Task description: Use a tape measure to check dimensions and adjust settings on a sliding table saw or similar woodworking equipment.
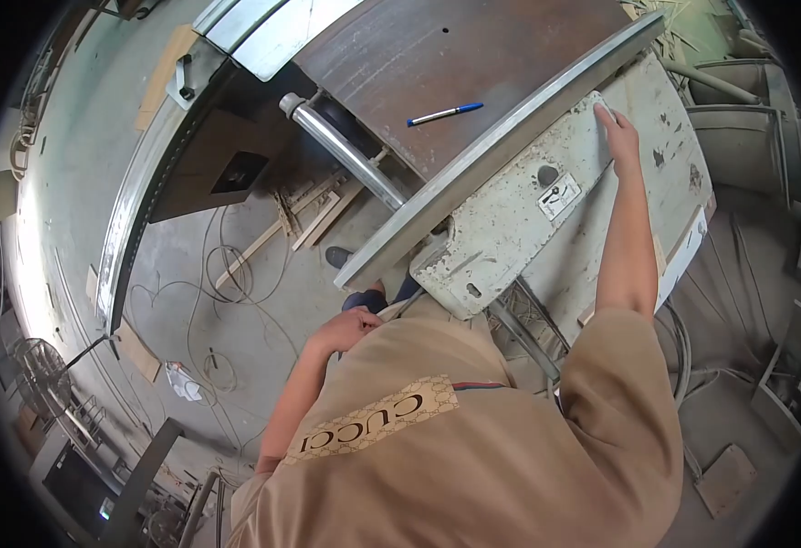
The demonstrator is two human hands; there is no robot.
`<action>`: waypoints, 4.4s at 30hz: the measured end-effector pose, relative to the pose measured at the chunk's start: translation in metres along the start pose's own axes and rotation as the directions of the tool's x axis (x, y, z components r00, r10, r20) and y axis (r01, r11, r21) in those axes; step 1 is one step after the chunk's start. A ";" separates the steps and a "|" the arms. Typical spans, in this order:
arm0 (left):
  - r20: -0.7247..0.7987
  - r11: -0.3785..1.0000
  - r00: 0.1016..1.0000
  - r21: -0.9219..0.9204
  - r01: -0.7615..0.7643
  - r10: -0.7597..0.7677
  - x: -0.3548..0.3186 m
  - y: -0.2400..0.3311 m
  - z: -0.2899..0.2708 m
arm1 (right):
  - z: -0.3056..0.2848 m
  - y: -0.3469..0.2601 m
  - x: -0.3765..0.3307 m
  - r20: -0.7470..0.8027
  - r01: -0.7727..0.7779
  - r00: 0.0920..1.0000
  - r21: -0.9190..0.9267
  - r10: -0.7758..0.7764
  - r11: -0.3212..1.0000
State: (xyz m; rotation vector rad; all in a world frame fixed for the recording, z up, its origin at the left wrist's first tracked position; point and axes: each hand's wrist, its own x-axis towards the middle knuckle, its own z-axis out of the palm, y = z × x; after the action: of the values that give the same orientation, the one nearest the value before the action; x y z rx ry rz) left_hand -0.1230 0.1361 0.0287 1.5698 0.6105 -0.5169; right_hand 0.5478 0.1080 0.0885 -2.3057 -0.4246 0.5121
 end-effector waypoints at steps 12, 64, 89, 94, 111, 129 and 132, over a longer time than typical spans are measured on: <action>0.055 0.992 0.994 0.082 0.094 -0.099 0.006 0.021 -0.023 | 0.001 -0.019 -0.010 0.023 -0.023 0.999 0.011 0.023 1.000; -0.490 0.856 0.711 0.172 -0.488 0.504 -0.263 0.016 -0.187 | 0.306 -0.224 -0.612 0.644 -0.156 0.701 0.556 -0.305 0.816; -0.232 0.752 0.963 0.657 0.051 0.138 -0.180 0.060 -0.509 | 0.301 -0.180 -0.424 0.022 -0.017 0.955 1.000 0.296 -0.019; -0.142 0.658 0.981 0.753 0.020 0.132 -0.082 0.145 -0.593 | 0.334 -0.205 -0.383 -0.060 0.051 0.945 0.998 0.322 0.036; 0.063 0.344 0.872 0.903 -0.257 0.485 0.329 0.338 -0.734 | 0.309 -0.238 0.023 -0.393 0.094 0.729 0.869 0.561 0.486; -0.040 0.331 0.955 0.941 -0.063 0.295 0.480 0.400 -0.709 | 0.265 -0.181 0.131 -0.496 0.129 0.464 0.858 0.734 0.498; -0.017 0.282 0.950 0.956 -0.075 0.312 0.489 0.401 -0.714 | 0.266 -0.187 0.131 -0.492 0.110 0.470 0.856 0.733 0.505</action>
State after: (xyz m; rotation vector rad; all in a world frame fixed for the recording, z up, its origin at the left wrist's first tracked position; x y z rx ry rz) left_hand 0.4875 0.8667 0.0750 2.8764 0.1769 -0.5589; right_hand 0.5067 0.4487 0.0161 -1.3782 0.7341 -0.2736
